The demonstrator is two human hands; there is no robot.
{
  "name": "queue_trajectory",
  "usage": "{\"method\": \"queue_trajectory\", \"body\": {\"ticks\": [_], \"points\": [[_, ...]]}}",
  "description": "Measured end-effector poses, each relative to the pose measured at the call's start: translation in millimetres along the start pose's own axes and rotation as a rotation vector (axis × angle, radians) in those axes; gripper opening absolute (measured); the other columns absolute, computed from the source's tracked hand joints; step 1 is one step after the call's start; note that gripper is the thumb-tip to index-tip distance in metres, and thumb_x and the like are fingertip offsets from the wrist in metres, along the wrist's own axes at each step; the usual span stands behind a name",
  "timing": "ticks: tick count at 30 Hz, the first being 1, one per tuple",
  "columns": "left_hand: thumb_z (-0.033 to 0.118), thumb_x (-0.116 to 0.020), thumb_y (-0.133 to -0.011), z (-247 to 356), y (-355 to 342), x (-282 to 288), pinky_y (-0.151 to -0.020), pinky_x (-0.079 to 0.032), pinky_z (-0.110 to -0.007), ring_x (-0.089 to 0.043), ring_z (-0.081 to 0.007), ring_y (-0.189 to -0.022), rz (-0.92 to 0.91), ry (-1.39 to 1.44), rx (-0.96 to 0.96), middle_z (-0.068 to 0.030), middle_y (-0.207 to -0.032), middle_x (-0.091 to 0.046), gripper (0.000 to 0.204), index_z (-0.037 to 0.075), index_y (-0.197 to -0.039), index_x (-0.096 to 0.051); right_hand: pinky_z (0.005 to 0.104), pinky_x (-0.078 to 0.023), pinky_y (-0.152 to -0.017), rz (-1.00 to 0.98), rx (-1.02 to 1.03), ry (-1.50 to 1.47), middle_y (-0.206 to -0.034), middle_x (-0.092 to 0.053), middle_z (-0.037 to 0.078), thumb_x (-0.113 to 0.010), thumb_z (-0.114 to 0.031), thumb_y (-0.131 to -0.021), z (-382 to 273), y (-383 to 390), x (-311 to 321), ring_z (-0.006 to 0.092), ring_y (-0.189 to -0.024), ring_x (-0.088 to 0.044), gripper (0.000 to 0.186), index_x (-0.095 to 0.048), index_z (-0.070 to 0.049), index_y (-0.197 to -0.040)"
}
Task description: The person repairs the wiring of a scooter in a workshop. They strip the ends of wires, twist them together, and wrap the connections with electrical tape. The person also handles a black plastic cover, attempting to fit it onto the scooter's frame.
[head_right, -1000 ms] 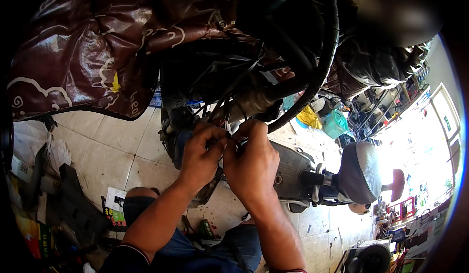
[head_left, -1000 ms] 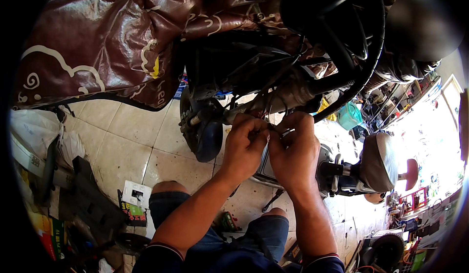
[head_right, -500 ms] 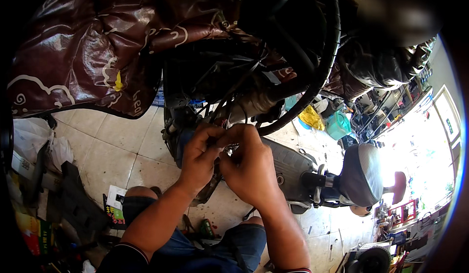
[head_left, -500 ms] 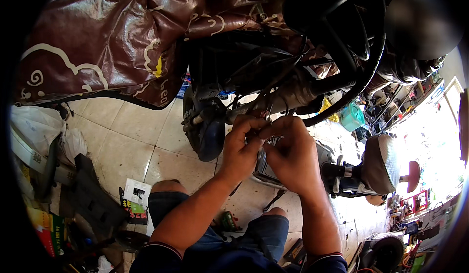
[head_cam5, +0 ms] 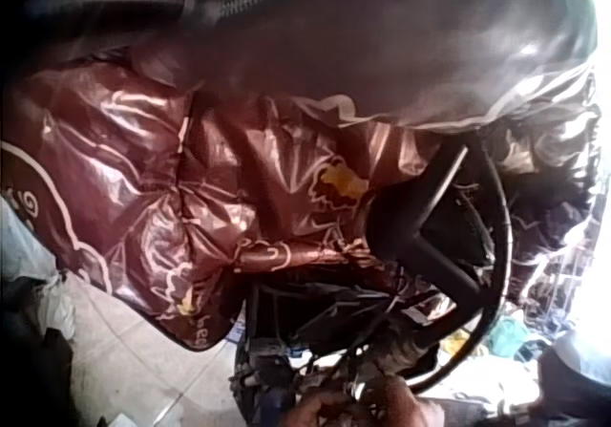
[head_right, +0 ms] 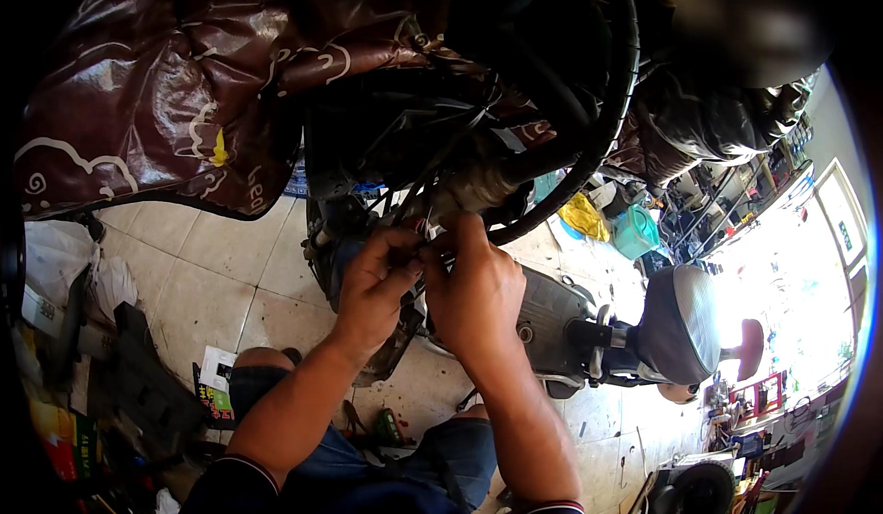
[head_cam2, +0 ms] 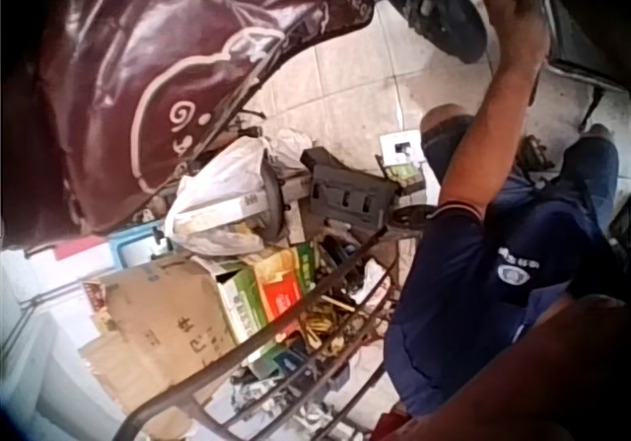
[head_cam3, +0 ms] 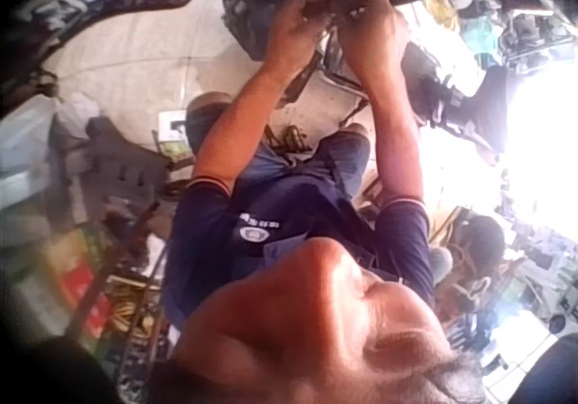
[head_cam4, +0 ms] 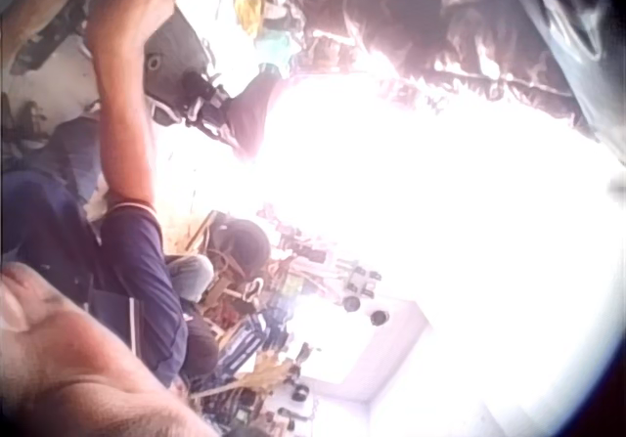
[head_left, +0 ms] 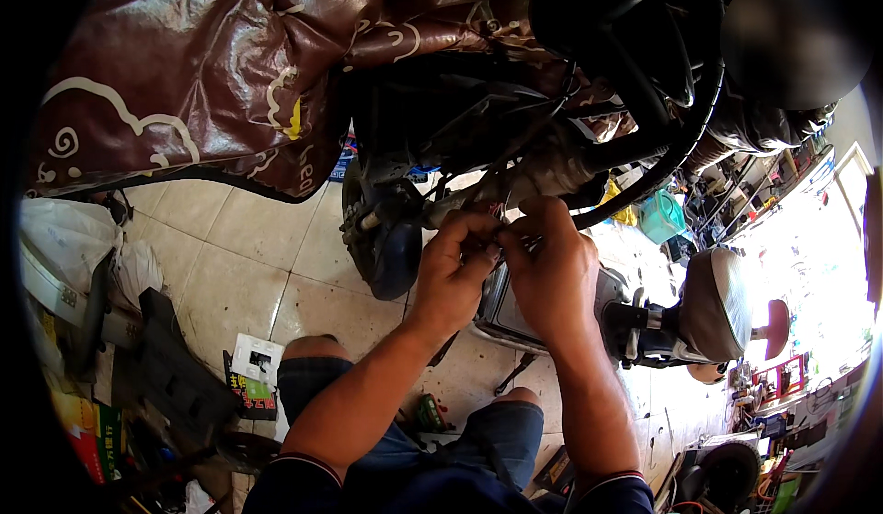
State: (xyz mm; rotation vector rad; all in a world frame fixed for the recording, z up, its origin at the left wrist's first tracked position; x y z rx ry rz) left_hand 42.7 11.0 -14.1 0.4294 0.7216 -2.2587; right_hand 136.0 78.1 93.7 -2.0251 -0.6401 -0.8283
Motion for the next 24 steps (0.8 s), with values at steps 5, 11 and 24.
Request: {"method": "queue_trajectory", "body": {"ticks": [5,11,24], "points": [[-0.005,-0.064,-0.091,5.2,-1.7,0.4,-0.085,-0.054,-0.028,-0.066,-0.0131,-0.096,-0.023,-0.071,-0.026,-0.0073,-0.114,-0.07,0.033,0.002,-0.124,-0.064,0.0427,-0.055,-0.066,0.017,-0.04,-0.078,-0.087,-0.076,0.011,-0.079,-0.011,-0.084,-0.8,-2.5,-4.8,0.0337,-0.073,-0.073,0.038,-0.06,-0.007,-0.117],[-0.005,-0.069,-0.089,14.0,-0.7,-2.8,-0.084,-0.055,-0.03,-0.067,-0.0136,-0.092,-0.011,-0.262,-0.044,-0.0079,-0.112,-0.07,0.04,0.003,-0.127,-0.064,0.0463,-0.055,-0.063,0.072,0.003,-0.088,-0.081,-0.073,0.012,-0.075,-0.01,-0.085,12.4,-2.4,-7.0,0.036,-0.069,-0.072,0.037,-0.06,-0.01,-0.118],[-0.011,-0.063,-0.087,25.7,5.5,-12.3,-0.087,-0.053,-0.032,-0.066,-0.022,-0.1,0.027,-0.582,-0.349,-0.0124,-0.116,-0.064,0.029,-0.001,-0.113,-0.066,0.0438,-0.056,-0.06,0.155,0.165,0.138,-0.085,-0.074,0.017,-0.067,-0.001,-0.091,6.2,7.0,-7.3,0.0369,-0.07,-0.073,0.03,-0.056,-0.002,-0.119]]}}
Point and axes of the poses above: each hand's wrist, its own y-axis away from the middle knuckle, its own x-axis out of the back of the hand, z = x × y, the point moved 2 cm from there along -y, towards the middle knuckle
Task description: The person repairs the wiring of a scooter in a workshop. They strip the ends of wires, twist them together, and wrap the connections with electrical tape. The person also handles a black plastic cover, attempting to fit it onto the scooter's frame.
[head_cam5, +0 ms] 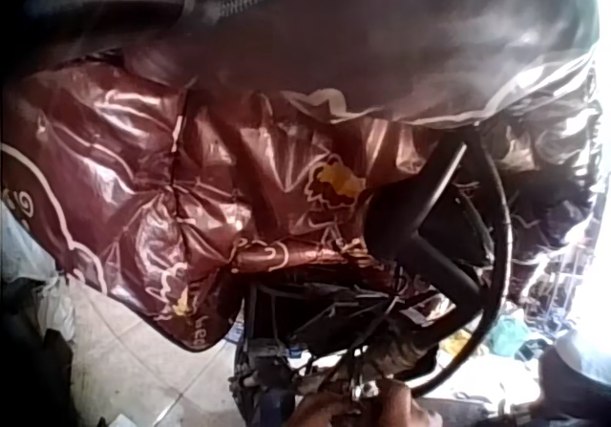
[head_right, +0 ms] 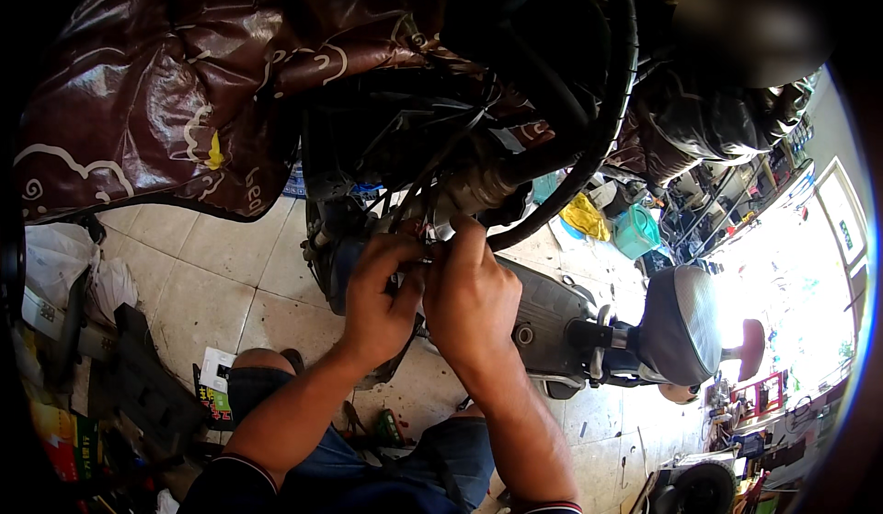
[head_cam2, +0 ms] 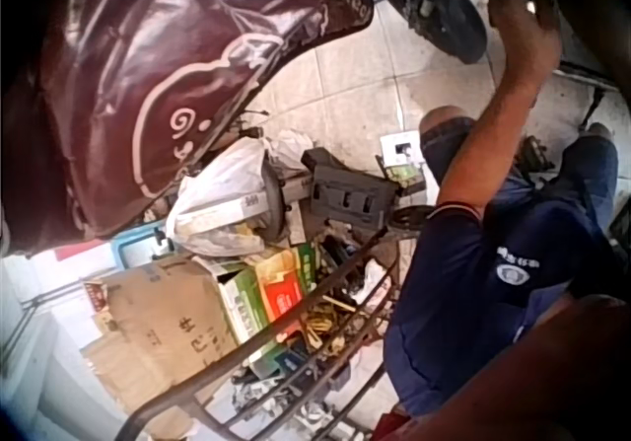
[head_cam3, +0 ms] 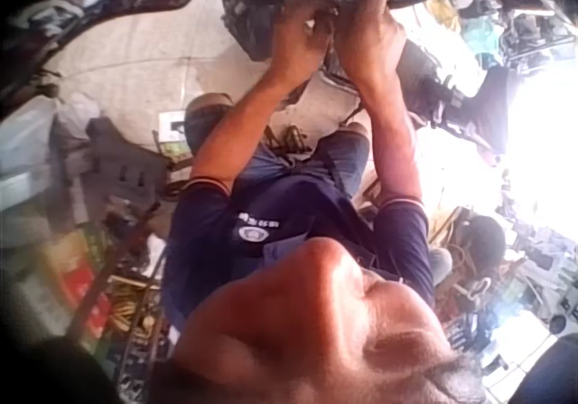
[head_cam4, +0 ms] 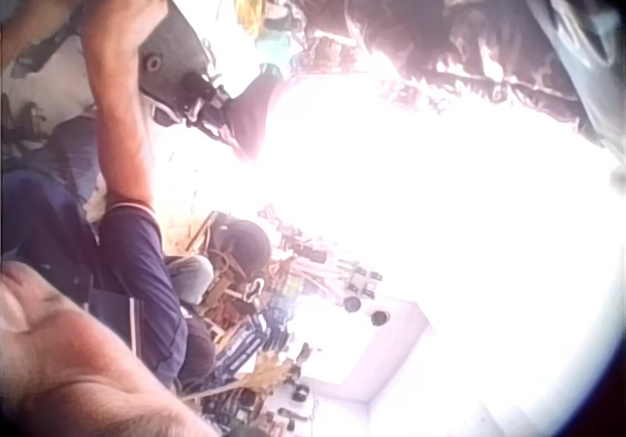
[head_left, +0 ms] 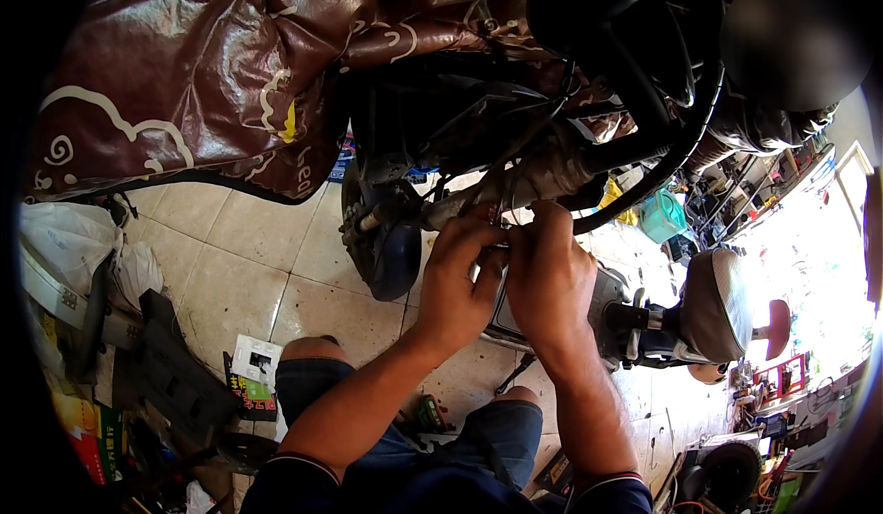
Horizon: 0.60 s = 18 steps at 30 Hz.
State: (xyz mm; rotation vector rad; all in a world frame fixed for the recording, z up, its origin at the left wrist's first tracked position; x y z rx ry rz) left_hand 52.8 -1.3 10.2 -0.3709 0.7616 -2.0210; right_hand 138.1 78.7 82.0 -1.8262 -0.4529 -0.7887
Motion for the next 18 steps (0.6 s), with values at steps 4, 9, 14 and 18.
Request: {"method": "queue_trajectory", "body": {"ticks": [4,9,14,18], "points": [[-0.005,-0.065,-0.087,0.0,-1.7,-0.5,-0.099,-0.051,-0.04,-0.061,-0.0351,-0.119,-0.029,0.017,0.045,-0.0188,-0.119,-0.061,0.024,-0.003,-0.11,-0.068,0.049,-0.053,-0.053,-0.099,-0.006,-0.002,-0.075,-0.07,0.018,-0.068,-0.01,-0.091,-1.5,2.6,9.9,0.0387,-0.061,-0.069,0.035,-0.051,0.0,-0.12],[-0.001,-0.068,-0.091,-5.4,-4.5,-3.6,-0.094,-0.052,-0.034,-0.064,-0.027,-0.112,-0.048,0.23,0.215,-0.0146,-0.121,-0.062,0.018,-0.002,-0.108,-0.069,0.0508,-0.053,-0.054,-0.123,-0.007,0.058,-0.074,-0.071,0.019,-0.064,-0.009,-0.092,-1.5,3.3,14.6,0.0401,-0.063,-0.069,0.034,-0.048,0.001,-0.121],[0.001,-0.067,-0.095,-12.9,-4.8,-3.2,-0.093,-0.05,-0.029,-0.062,-0.0174,-0.108,-0.041,0.41,0.305,-0.0098,-0.123,-0.063,0.013,-0.002,-0.108,-0.068,0.0532,-0.056,-0.066,-0.222,-0.097,0.063,-0.096,-0.076,0.02,-0.061,-0.002,-0.093,-7.1,-2.9,17.7,0.0435,-0.077,-0.072,0.034,-0.049,-0.001,-0.125],[0.0,-0.063,-0.099,-17.0,-4.4,-3.0,-0.102,-0.044,-0.029,-0.059,-0.0151,-0.113,-0.075,0.485,0.367,-0.0063,-0.121,-0.062,0.012,-0.001,-0.111,-0.067,0.0576,-0.055,-0.069,-0.303,-0.132,0.08,-0.093,-0.075,0.022,-0.063,-0.005,-0.091,-12.4,-9.3,19.3,0.0471,-0.078,-0.07,0.039,-0.045,-0.001,-0.125]]}}
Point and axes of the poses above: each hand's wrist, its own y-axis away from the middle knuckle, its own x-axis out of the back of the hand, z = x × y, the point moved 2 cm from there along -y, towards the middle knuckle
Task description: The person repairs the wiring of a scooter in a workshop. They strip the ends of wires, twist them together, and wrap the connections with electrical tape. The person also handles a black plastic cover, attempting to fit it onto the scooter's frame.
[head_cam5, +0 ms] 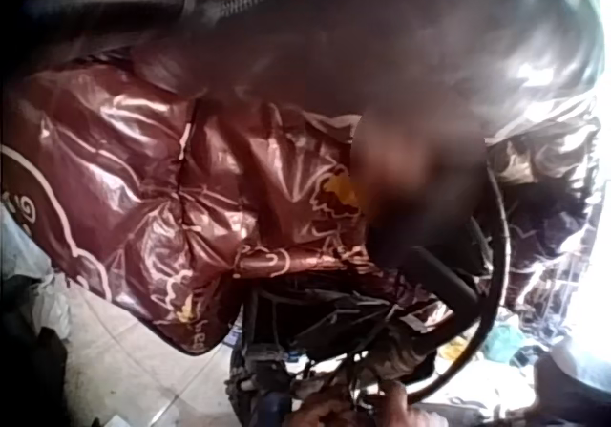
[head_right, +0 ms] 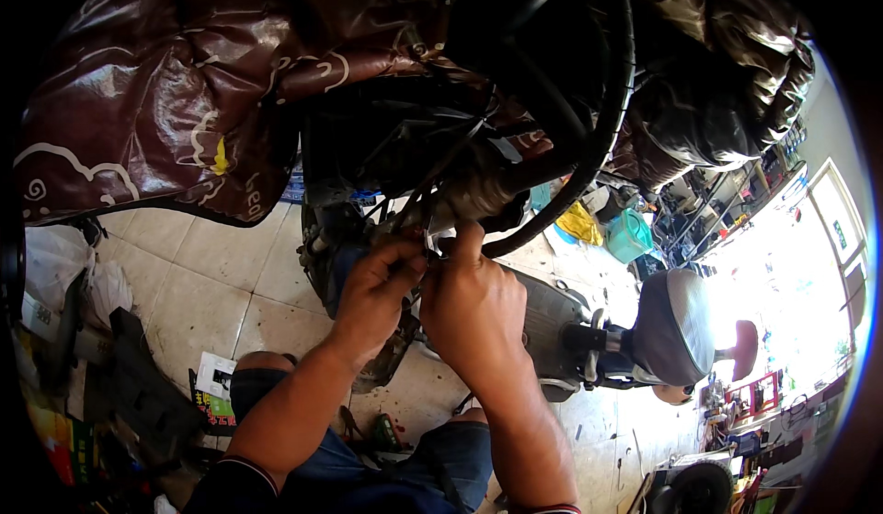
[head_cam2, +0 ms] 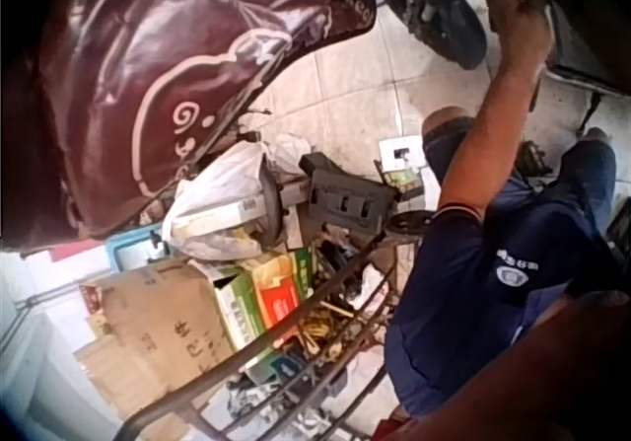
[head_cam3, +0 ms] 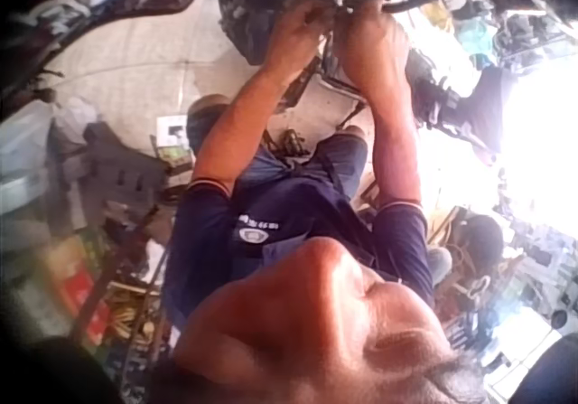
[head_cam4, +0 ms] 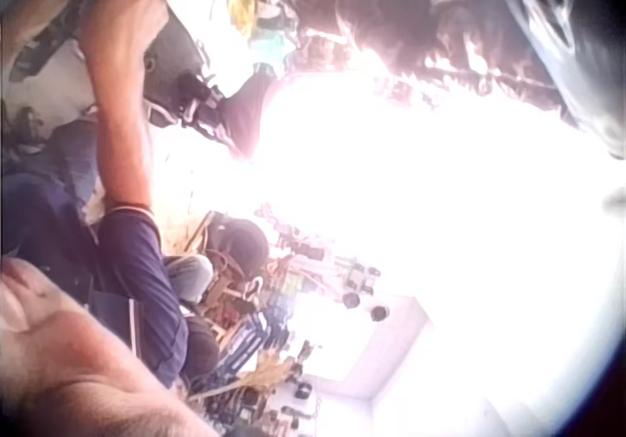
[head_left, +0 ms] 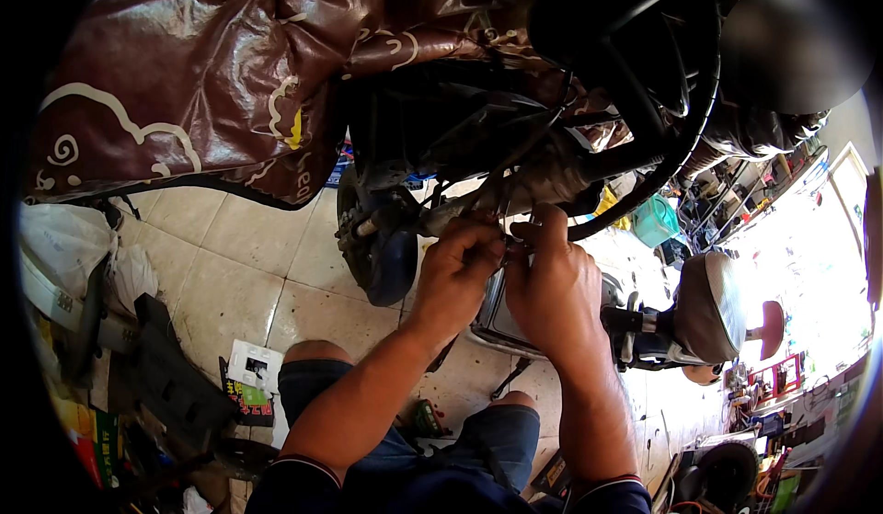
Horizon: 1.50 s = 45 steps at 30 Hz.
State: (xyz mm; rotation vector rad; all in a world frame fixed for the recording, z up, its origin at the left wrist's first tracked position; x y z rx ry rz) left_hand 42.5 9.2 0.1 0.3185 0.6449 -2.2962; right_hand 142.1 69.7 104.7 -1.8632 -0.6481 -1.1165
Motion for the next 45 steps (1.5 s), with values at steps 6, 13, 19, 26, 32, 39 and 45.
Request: {"method": "queue_trajectory", "body": {"ticks": [6,13,19,26,32,39,45], "points": [[0.002,-0.062,-0.101,-2.0,-0.1,1.6,-0.104,-0.044,-0.029,-0.06,-0.0149,-0.117,0.001,0.053,0.034,-0.0059,-0.123,-0.064,0.015,-0.001,-0.114,-0.068,0.0602,-0.052,-0.068,-0.077,-0.025,0.023,-0.089,-0.073,0.024,-0.063,-0.007,-0.09,-4.5,-4.8,-0.7,0.05,-0.076,-0.068,0.038,-0.042,-0.001,-0.121],[0.004,-0.062,-0.102,11.8,-2.3,3.8,-0.105,-0.045,-0.029,-0.06,-0.0146,-0.119,-0.033,-0.01,0.083,-0.0077,-0.124,-0.067,0.019,-0.003,-0.119,-0.068,0.0472,-0.057,-0.065,0.108,-0.022,-0.263,-0.091,-0.074,0.023,-0.066,-0.003,-0.09,4.0,-3.4,-5.6,0.0413,-0.075,-0.073,0.031,-0.048,0.0,-0.115],[0.005,-0.062,-0.102,11.0,-3.0,1.5,-0.101,-0.046,-0.028,-0.062,-0.0132,-0.111,-0.003,-0.042,0.113,-0.0071,-0.118,-0.069,0.016,-0.002,-0.114,-0.069,0.0272,-0.055,-0.059,0.33,-0.006,-0.385,-0.096,-0.076,0.015,-0.07,0.006,-0.089,6.5,2.1,-16.7,0.0161,-0.069,-0.072,0.03,-0.052,0.001,-0.112],[0.006,-0.065,-0.1,13.5,-3.8,0.7,-0.086,-0.05,-0.026,-0.061,-0.0093,-0.095,0.05,-0.236,0.083,-0.0042,-0.104,-0.069,0.011,-0.001,-0.109,-0.068,0.0255,-0.054,-0.06,0.31,-0.086,-0.569,-0.091,-0.071,0.01,-0.071,0.006,-0.088,-2.7,3.0,-17.2,0.0125,-0.069,-0.068,0.032,-0.051,-0.001,-0.112],[0.002,-0.064,-0.099,12.6,-2.4,0.1,-0.085,-0.051,-0.025,-0.062,-0.0092,-0.094,0.104,-0.144,0.071,-0.0057,-0.107,-0.07,0.016,-0.001,-0.114,-0.067,0.0273,-0.054,-0.059,0.205,-0.138,-0.652,-0.09,-0.071,0.011,-0.072,0.005,-0.088,-7.1,-0.9,-15.8,0.0145,-0.071,-0.069,0.032,-0.051,0.0,-0.111],[-0.001,-0.064,-0.096,6.6,-3.4,0.1,-0.082,-0.052,-0.027,-0.064,-0.0104,-0.088,0.118,-0.088,0.048,-0.0042,-0.1,-0.072,0.017,0.002,-0.112,-0.067,0.0416,-0.055,-0.058,0.263,0.026,-0.227,-0.084,-0.074,0.016,-0.073,-0.008,-0.09,4.9,-0.1,-13.5,0.0326,-0.07,-0.073,0.024,-0.058,-0.005,-0.108],[-0.006,-0.06,-0.095,8.0,-3.0,5.0,-0.099,-0.048,-0.027,-0.062,-0.0117,-0.107,-0.006,0.09,0.149,-0.0055,-0.114,-0.068,0.028,-0.002,-0.123,-0.064,0.0463,-0.056,-0.068,0.208,-0.054,-0.296,-0.085,-0.075,0.015,-0.077,-0.014,-0.087,4.5,-5.7,-19.5,0.0385,-0.075,-0.073,0.03,-0.059,-0.006,-0.11]]}}
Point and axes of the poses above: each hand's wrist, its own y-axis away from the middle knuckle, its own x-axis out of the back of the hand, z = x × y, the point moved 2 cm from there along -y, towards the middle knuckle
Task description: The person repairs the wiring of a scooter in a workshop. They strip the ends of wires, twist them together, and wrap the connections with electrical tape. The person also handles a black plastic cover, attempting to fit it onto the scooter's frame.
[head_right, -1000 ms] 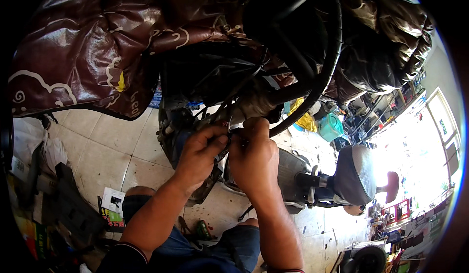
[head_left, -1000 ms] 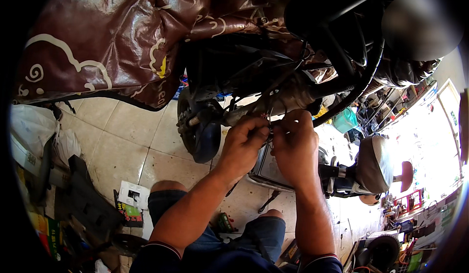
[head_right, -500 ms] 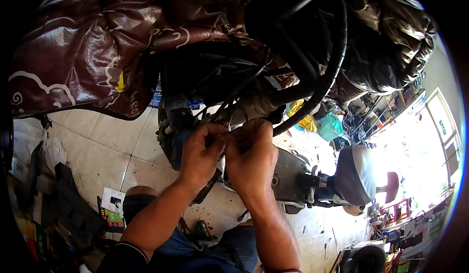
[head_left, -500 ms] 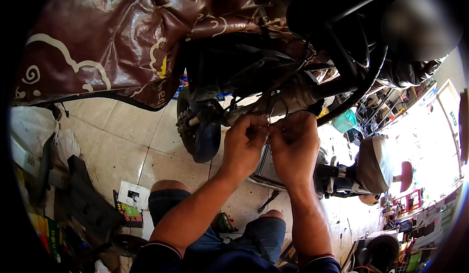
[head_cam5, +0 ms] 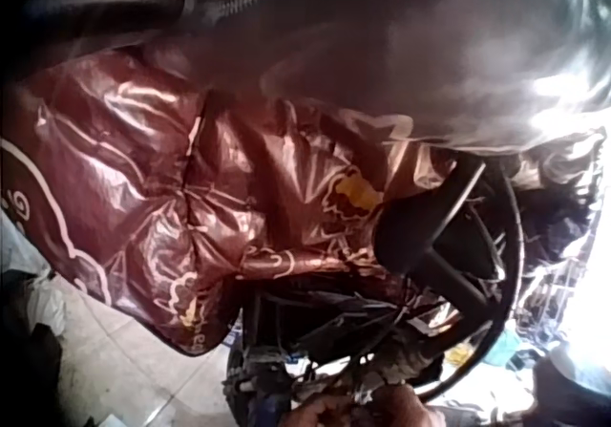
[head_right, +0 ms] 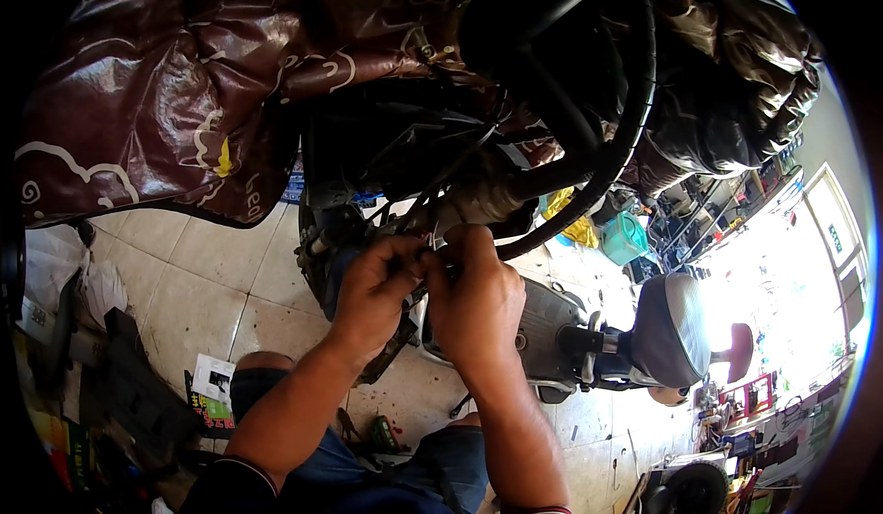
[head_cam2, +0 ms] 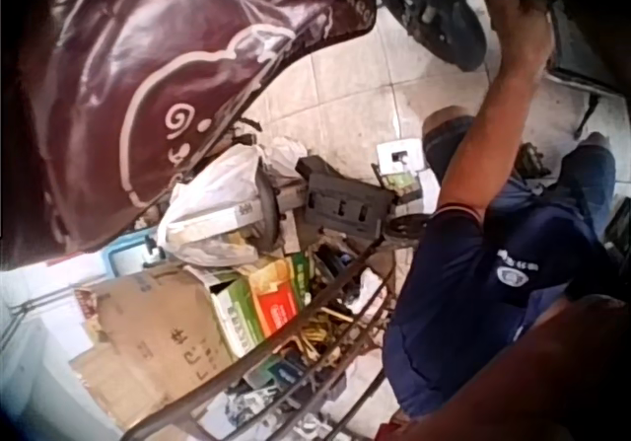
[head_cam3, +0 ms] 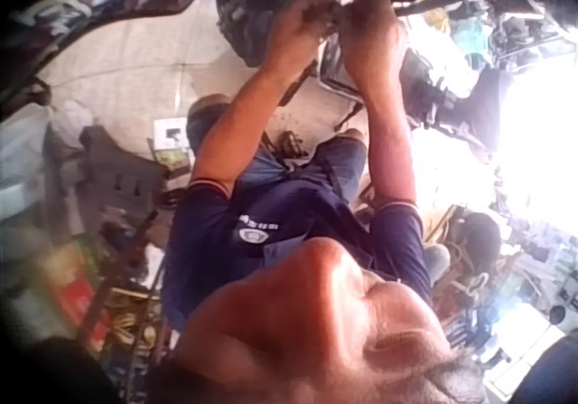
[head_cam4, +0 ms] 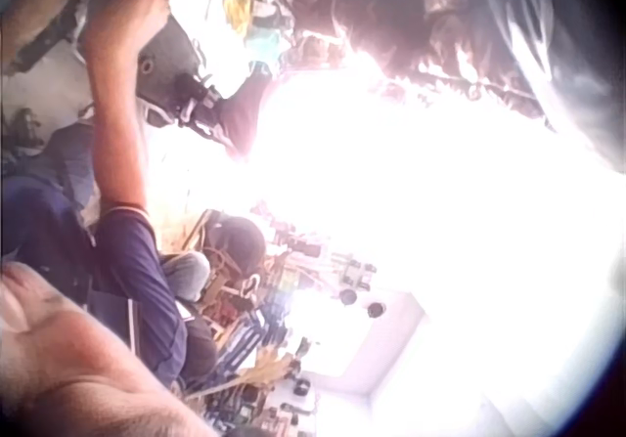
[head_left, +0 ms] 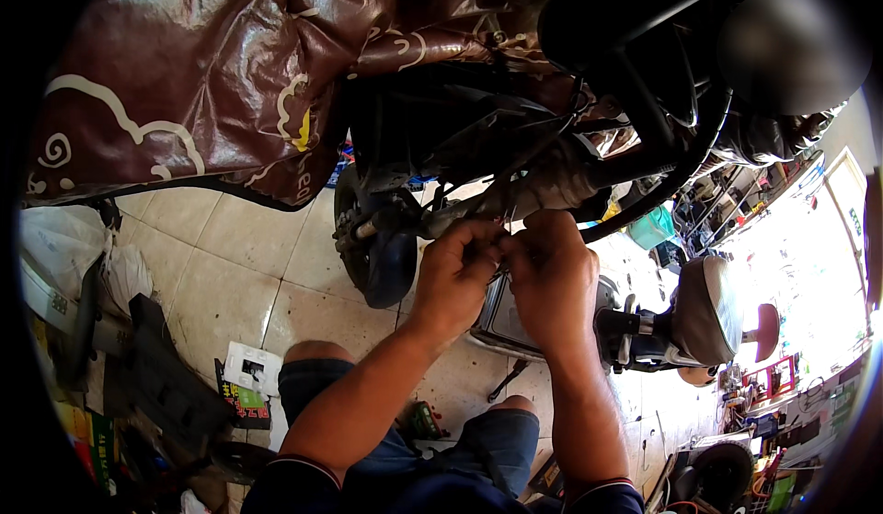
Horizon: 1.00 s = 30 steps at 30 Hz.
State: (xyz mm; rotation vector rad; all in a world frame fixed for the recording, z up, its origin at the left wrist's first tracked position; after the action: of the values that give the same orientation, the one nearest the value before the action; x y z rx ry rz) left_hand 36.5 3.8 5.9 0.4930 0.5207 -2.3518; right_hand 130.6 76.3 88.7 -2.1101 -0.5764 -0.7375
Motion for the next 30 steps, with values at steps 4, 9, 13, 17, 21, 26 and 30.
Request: {"method": "queue_trajectory", "body": {"ticks": [4,9,13,17,21,26,30], "points": [[-0.01,-0.059,-0.093,-1.9,-2.6,4.3,-0.098,-0.049,-0.027,-0.062,-0.0117,-0.105,-0.049,0.057,0.037,-0.0057,-0.113,-0.067,0.029,-0.002,-0.12,-0.063,0.0412,-0.056,-0.069,-0.02,-0.072,-0.066,-0.088,-0.074,0.014,-0.078,-0.009,-0.085,-1.0,-2.7,-1.7,0.0312,-0.076,-0.072,0.032,-0.059,-0.004,-0.11],[-0.012,-0.059,-0.091,-7.0,-0.6,6.0,-0.092,-0.05,-0.028,-0.062,-0.0109,-0.1,0.039,0.013,-0.09,-0.0054,-0.108,-0.066,0.024,0.0,-0.111,-0.061,0.0354,-0.054,-0.063,-0.01,-0.082,-0.097,-0.083,-0.072,0.013,-0.074,0.001,-0.085,-4.7,-5.5,-1.7,0.0232,-0.071,-0.072,0.032,-0.056,-0.002,-0.111],[-0.012,-0.058,-0.089,5.1,5.9,-1.3,-0.087,-0.052,-0.029,-0.064,-0.014,-0.095,0.078,-0.265,-0.213,-0.0072,-0.104,-0.066,0.023,-0.001,-0.109,-0.063,0.0447,-0.055,-0.061,0.031,0.089,0.085,-0.079,-0.071,0.016,-0.07,-0.001,-0.085,0.3,-0.9,-5.5,0.0357,-0.069,-0.071,0.035,-0.052,-0.003,-0.115],[-0.009,-0.059,-0.089,13.8,7.6,-6.8,-0.084,-0.052,-0.031,-0.065,-0.0206,-0.092,0.122,-0.51,-0.449,-0.0109,-0.105,-0.066,0.02,-0.001,-0.105,-0.067,0.0514,-0.055,-0.058,-0.035,0.116,0.223,-0.078,-0.071,0.019,-0.071,-0.01,-0.085,-0.9,3.8,-7.5,0.0417,-0.068,-0.07,0.043,-0.046,0.0,-0.119],[-0.001,-0.063,-0.093,13.5,5.6,-9.1,-0.082,-0.051,-0.033,-0.064,-0.0248,-0.089,0.147,-0.571,-0.494,-0.0127,-0.106,-0.065,0.017,0.0,-0.108,-0.071,0.05,-0.055,-0.06,-0.047,0.093,0.209,-0.085,-0.074,0.017,-0.067,-0.007,-0.092,-4.6,8.6,-0.2,0.0395,-0.069,-0.072,0.036,-0.05,0.0,-0.123],[0.008,-0.066,-0.099,12.3,2.7,-9.1,-0.081,-0.051,-0.031,-0.064,-0.0186,-0.087,0.12,-0.432,-0.267,-0.0101,-0.102,-0.066,0.017,-0.001,-0.111,-0.072,0.0432,-0.057,-0.061,-0.086,0.221,0.034,-0.103,-0.075,0.017,-0.072,-0.002,-0.088,-4.5,34.1,17.4,0.0333,-0.074,-0.075,0.043,-0.052,0.001,-0.126],[0.015,-0.069,-0.101,6.4,-8.8,-5.2,-0.08,-0.05,-0.028,-0.062,-0.0116,-0.087,0.121,-0.284,-0.091,-0.0059,-0.098,-0.07,0.02,-0.003,-0.109,-0.073,0.0383,-0.058,-0.064,-0.045,0.322,-0.103,-0.114,-0.07,0.019,-0.075,0.0,-0.084,7.1,73.1,35.4,0.029,-0.078,-0.074,0.046,-0.055,0.002,-0.125]]}}
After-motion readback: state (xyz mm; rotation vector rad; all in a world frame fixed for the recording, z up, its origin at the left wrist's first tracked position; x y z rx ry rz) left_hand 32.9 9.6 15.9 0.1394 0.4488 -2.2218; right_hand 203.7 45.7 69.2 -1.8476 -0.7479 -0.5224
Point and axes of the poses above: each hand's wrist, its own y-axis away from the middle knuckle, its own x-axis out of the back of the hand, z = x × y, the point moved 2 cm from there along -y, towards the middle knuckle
